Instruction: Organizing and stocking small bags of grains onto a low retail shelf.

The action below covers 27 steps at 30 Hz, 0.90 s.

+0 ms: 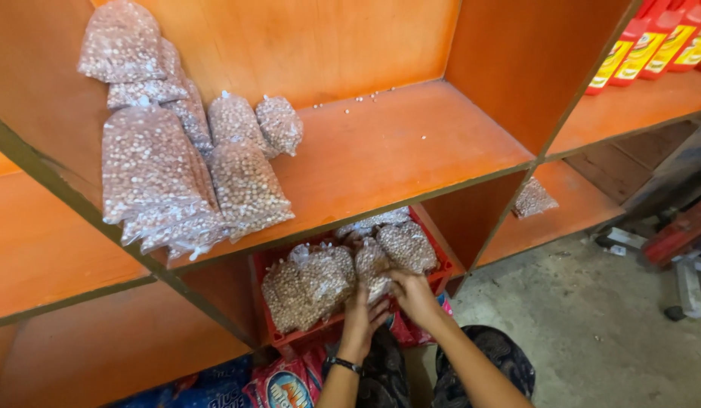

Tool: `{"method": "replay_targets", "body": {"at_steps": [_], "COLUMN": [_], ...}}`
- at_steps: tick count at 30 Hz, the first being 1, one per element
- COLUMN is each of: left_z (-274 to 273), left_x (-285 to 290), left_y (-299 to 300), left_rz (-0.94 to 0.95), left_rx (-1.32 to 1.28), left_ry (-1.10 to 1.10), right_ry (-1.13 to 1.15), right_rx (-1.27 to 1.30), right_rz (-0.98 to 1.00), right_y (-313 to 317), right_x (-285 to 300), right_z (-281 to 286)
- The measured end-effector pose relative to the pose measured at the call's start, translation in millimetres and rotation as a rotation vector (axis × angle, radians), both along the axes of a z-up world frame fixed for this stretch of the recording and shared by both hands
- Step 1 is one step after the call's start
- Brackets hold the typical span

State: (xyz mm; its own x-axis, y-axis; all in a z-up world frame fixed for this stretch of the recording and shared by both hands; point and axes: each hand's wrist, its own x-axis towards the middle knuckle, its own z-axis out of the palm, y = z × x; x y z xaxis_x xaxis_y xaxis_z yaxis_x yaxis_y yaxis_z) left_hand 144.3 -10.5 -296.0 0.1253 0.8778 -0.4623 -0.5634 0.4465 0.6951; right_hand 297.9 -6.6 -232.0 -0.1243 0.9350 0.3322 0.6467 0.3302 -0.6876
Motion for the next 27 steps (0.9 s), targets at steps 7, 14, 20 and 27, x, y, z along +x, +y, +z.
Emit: {"method": "replay_targets", "body": {"at_steps": [7, 14, 20, 27], "left_z": [-49, -10, 75, 152], "left_x": [10, 12, 10, -2], "left_y": [41, 14, -36, -65], "left_rz": [-0.054, -0.033, 0.083, 0.034], "left_rx": [-0.109, 0.017, 0.167, 0.297], "left_ry": [-0.336, -0.211, -0.185, -0.186], "right_ry": [0.057, -0.080, -0.139, -0.193], "right_rx": [0.003, 0.118, 0.082, 0.130], "right_rz": [0.117, 0.186, 0.213, 0.210], "right_y": [-34, -65, -100, -113], "right_x": [4, 12, 5, -9], "right_z": [43, 50, 86, 127]}}
